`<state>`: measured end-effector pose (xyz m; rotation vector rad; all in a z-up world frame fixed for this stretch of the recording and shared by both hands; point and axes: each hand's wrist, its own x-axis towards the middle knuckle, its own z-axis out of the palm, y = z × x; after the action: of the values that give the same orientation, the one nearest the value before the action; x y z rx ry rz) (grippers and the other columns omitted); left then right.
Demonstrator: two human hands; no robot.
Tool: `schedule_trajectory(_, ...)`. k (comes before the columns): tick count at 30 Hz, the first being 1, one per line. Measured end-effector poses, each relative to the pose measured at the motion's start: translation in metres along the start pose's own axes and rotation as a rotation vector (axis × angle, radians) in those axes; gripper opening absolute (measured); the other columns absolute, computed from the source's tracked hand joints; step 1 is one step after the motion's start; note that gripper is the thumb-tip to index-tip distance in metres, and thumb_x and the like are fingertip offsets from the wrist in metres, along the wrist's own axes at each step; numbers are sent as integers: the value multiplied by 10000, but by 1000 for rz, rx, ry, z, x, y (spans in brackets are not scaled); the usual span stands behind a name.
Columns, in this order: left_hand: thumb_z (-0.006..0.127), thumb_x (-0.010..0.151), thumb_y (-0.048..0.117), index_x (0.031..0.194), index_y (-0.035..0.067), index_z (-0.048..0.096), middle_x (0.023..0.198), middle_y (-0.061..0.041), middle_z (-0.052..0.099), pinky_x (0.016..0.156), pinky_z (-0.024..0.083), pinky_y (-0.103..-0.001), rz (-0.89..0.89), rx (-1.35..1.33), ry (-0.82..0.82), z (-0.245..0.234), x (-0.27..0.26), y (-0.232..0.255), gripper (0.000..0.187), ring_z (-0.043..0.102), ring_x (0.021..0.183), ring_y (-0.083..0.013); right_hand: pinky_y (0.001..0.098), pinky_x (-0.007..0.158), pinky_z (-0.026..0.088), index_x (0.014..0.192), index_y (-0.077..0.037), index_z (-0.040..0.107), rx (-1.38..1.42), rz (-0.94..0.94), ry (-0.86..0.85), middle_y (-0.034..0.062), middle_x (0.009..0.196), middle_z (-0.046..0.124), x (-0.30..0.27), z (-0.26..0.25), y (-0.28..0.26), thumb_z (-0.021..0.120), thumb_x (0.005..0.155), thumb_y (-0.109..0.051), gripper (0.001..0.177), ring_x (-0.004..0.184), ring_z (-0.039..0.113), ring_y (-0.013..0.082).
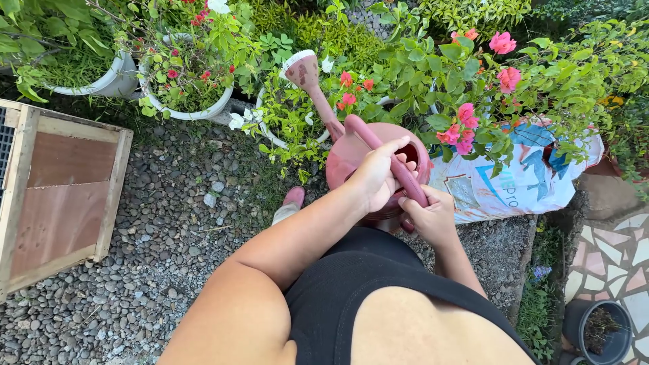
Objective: Watering several potted plants in an outdoor garden using a watering can filled from a large water barrel.
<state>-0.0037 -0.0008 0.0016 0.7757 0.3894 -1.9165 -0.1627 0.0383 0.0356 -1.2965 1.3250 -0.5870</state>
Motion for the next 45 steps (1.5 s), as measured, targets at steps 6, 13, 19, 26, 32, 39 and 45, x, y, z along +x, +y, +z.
schedule_trajectory(6,746,897,280,1009,49,533,932,-63,547,800,577,-390,8,-4,-3,2,-2,-1,333,615,843,-211,249,413,408,921,33,705,-30,-45,-3,20,604,612,0,-3,5,686,852,-27,93,481,535,68)
schedule_trajectory(13,747,899,273,1000,56,526,929,-61,548,800,578,-386,4,-21,-15,1,-2,-3,325,617,845,-211,256,397,404,922,32,703,-39,-18,2,25,599,612,-2,-4,2,686,849,-31,98,470,534,76)
schedule_trajectory(19,744,894,276,1006,51,534,922,-62,550,793,576,-388,11,-6,-9,2,-5,-4,328,618,833,-211,262,390,402,907,37,696,-13,-16,-1,28,590,601,-4,-4,3,682,849,-29,89,458,534,82)
schedule_trajectory(26,747,904,279,1007,54,535,924,-57,547,800,576,-378,10,-4,-12,0,-4,-5,326,615,838,-206,258,401,408,913,35,706,-49,-33,7,23,601,608,-4,-5,6,680,847,-28,95,470,537,76)
schedule_trajectory(32,741,900,278,999,57,535,919,-54,546,806,571,-378,2,-3,-13,2,-7,-3,318,612,842,-205,253,403,410,916,32,705,-29,-35,0,20,602,609,-5,-5,6,683,850,-33,95,476,537,71)
schedule_trajectory(39,739,902,295,984,61,532,915,-56,549,843,562,-375,-16,6,-22,1,-7,-3,323,610,860,-211,264,357,391,922,29,709,-35,20,29,38,584,609,-7,-2,-1,685,844,-39,107,431,523,85)
schedule_trajectory(45,716,897,344,972,71,523,924,-108,593,856,583,-429,-95,58,-39,18,-24,4,342,634,880,-282,239,442,437,929,19,715,-38,-76,35,5,647,636,-9,-11,1,681,846,-42,108,520,567,53)
